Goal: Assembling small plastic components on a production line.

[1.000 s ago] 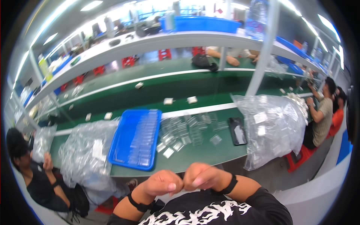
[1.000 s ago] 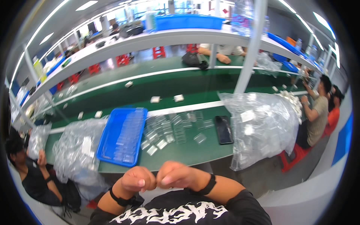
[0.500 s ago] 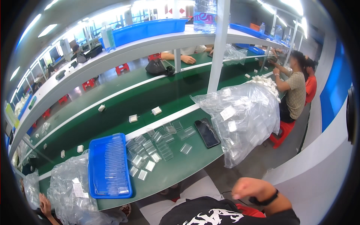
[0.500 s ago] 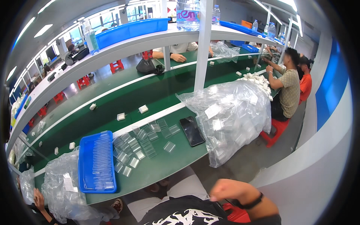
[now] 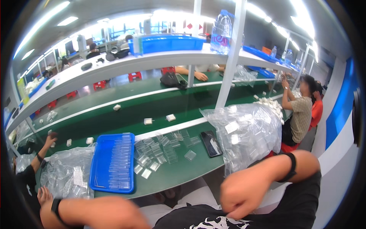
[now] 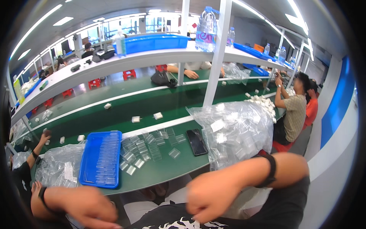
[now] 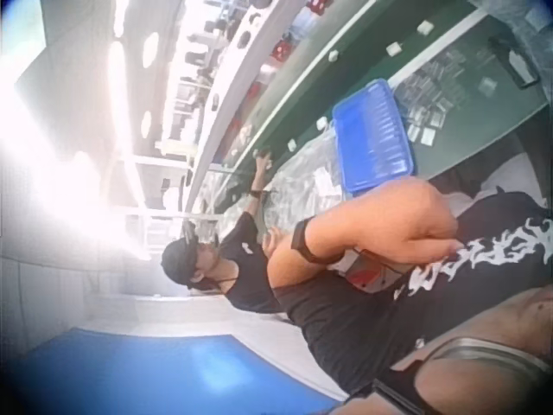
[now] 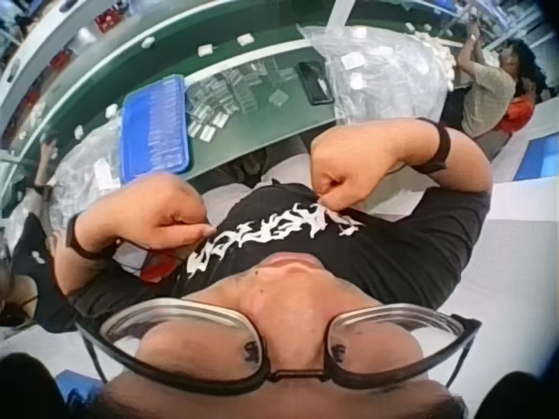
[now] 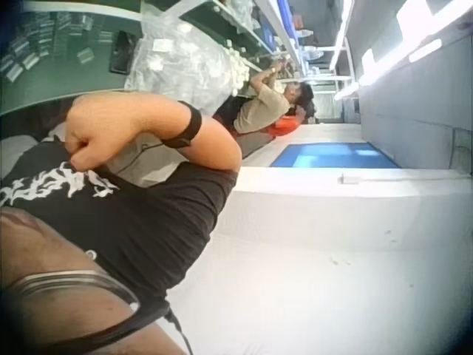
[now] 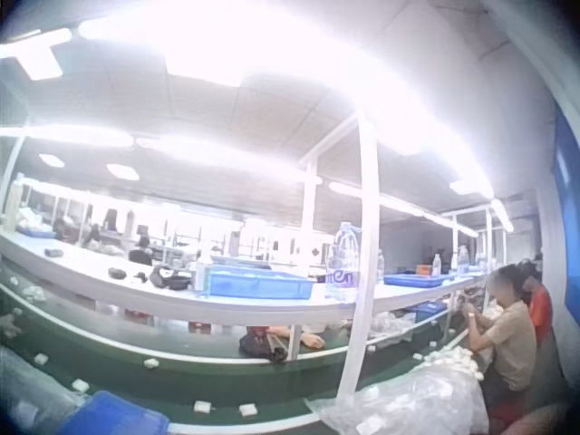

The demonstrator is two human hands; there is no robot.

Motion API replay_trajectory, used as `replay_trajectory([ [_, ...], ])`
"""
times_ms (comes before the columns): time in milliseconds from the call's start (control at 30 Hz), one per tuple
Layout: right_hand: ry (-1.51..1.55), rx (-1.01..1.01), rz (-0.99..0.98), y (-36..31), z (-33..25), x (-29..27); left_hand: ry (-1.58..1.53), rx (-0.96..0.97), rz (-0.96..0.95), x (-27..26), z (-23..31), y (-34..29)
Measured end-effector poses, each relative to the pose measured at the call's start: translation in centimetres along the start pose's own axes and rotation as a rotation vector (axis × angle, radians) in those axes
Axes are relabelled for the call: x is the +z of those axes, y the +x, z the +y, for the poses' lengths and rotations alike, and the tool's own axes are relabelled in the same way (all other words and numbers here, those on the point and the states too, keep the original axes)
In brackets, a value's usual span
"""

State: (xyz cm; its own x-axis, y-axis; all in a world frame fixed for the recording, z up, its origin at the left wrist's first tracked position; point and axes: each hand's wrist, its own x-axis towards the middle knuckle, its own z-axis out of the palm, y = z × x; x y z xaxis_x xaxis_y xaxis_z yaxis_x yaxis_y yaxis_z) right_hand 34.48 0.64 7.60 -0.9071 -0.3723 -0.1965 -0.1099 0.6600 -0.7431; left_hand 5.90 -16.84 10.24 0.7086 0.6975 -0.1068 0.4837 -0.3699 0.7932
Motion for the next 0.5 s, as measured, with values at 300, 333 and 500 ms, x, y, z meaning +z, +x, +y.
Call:
replay_trajectory([
  [300, -0.301, -0.047, -0.101, 5.0, -0.9, 0.1, 0.011, 0.299, -0.154, 0.9, -3.5, 4.8],
  [333, -0.217, -0.056, -0.067, 3.6, -1.0, 0.5, -0.052, 0.203, -0.078, 2.0, -4.0, 2.4],
  [500, 0.318, 0.231, 0.58, -8.1, 0.2, 10.0, -0.303, -0.155, 0.567, 9.0, -4.0, -7.5],
])
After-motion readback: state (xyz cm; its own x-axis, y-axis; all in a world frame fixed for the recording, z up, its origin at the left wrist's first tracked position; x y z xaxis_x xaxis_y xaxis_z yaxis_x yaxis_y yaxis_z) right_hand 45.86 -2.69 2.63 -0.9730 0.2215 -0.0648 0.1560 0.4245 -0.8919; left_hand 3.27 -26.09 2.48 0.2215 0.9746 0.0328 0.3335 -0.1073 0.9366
